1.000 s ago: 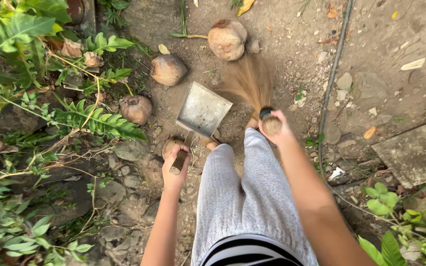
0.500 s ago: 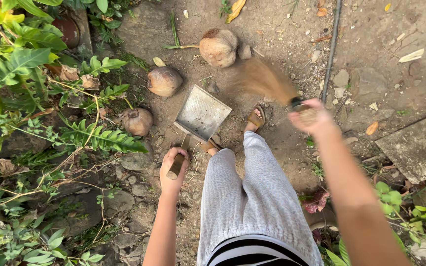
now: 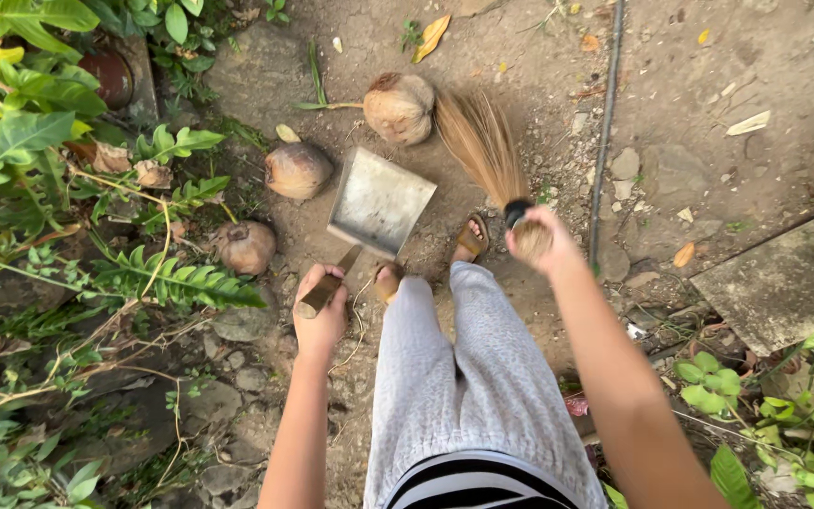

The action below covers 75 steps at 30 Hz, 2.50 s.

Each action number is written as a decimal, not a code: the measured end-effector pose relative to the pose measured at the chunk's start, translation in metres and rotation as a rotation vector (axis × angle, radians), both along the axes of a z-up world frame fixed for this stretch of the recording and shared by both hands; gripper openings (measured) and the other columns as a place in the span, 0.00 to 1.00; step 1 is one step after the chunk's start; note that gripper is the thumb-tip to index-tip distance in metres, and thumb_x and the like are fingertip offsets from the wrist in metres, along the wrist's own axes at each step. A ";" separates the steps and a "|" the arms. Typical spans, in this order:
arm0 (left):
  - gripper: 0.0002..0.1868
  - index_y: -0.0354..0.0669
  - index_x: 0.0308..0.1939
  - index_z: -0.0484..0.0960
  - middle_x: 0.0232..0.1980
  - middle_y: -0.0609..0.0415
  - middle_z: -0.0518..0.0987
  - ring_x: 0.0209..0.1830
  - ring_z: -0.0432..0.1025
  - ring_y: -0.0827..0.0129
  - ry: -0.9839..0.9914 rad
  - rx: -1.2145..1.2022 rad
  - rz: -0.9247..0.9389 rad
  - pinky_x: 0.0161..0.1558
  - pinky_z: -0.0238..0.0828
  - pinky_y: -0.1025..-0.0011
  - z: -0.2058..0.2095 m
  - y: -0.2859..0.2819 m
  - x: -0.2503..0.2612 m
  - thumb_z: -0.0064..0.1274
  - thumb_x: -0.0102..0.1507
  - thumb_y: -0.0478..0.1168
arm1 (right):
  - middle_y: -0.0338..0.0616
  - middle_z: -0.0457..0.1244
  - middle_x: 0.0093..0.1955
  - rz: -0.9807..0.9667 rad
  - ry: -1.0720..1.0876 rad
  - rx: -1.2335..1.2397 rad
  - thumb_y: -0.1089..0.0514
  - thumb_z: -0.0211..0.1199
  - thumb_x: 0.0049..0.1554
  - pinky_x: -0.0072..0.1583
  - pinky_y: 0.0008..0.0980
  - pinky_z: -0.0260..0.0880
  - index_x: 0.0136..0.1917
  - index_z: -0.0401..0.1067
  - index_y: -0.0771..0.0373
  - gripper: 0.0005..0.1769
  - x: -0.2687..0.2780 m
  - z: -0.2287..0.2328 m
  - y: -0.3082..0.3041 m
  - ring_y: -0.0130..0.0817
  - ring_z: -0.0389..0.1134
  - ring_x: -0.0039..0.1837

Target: The person sweeps debris from the ground into a dustpan with a hand broom and empties it into a bucket.

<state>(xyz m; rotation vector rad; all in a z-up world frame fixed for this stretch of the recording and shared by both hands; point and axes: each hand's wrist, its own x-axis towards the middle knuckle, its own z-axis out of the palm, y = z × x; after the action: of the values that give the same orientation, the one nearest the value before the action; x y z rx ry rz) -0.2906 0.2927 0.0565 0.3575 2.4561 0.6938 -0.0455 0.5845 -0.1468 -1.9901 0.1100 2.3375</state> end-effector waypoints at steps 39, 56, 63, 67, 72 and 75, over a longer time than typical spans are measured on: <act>0.13 0.46 0.41 0.77 0.44 0.50 0.81 0.50 0.73 0.52 -0.006 0.095 0.496 0.50 0.70 0.62 -0.025 -0.105 -0.069 0.53 0.53 0.31 | 0.55 0.66 0.42 0.757 0.288 -0.299 0.54 0.72 0.47 0.43 0.47 0.78 0.50 0.69 0.68 0.22 -0.409 -0.031 -0.132 0.50 0.70 0.43; 0.12 0.47 0.42 0.79 0.49 0.49 0.82 0.54 0.74 0.50 -0.043 0.030 0.719 0.51 0.71 0.59 -0.039 -0.115 -0.058 0.56 0.56 0.31 | 0.46 0.64 0.39 0.803 0.165 -0.088 0.54 0.68 0.51 0.44 0.44 0.77 0.47 0.67 0.59 0.14 -0.387 -0.060 -0.105 0.43 0.68 0.40; 0.08 0.47 0.39 0.78 0.44 0.50 0.81 0.50 0.76 0.51 -0.045 0.075 0.707 0.49 0.72 0.59 -0.044 -0.100 -0.064 0.57 0.57 0.35 | 0.50 0.63 0.40 0.672 0.146 -0.141 0.57 0.66 0.48 0.42 0.47 0.77 0.51 0.66 0.61 0.19 -0.316 0.025 -0.176 0.46 0.68 0.40; 0.07 0.47 0.38 0.79 0.43 0.50 0.82 0.50 0.74 0.50 -0.031 0.043 0.623 0.48 0.71 0.58 -0.048 -0.082 -0.077 0.59 0.57 0.36 | 0.52 0.64 0.44 0.712 -0.034 -0.173 0.57 0.68 0.51 0.47 0.42 0.77 0.54 0.66 0.63 0.20 -0.370 -0.020 -0.113 0.46 0.69 0.44; 0.07 0.47 0.39 0.79 0.43 0.49 0.81 0.48 0.76 0.51 -0.101 0.067 0.668 0.47 0.72 0.60 -0.042 -0.061 -0.086 0.56 0.57 0.35 | 0.53 0.66 0.42 0.438 0.250 -0.128 0.51 0.68 0.50 0.48 0.43 0.77 0.51 0.67 0.68 0.23 -0.372 -0.042 -0.072 0.46 0.70 0.44; 0.07 0.46 0.39 0.78 0.42 0.48 0.80 0.47 0.76 0.51 -0.041 0.105 0.653 0.48 0.72 0.60 -0.044 -0.042 -0.085 0.55 0.57 0.35 | 0.54 0.66 0.42 0.415 0.353 -0.010 0.51 0.66 0.52 0.50 0.43 0.77 0.51 0.67 0.69 0.22 -0.348 -0.009 -0.056 0.46 0.70 0.44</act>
<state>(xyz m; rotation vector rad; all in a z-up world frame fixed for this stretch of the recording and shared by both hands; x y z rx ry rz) -0.3755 0.2510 0.0130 -0.4439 2.4962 1.0773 -0.3931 0.5288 -0.1558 -1.7128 -0.3037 2.9275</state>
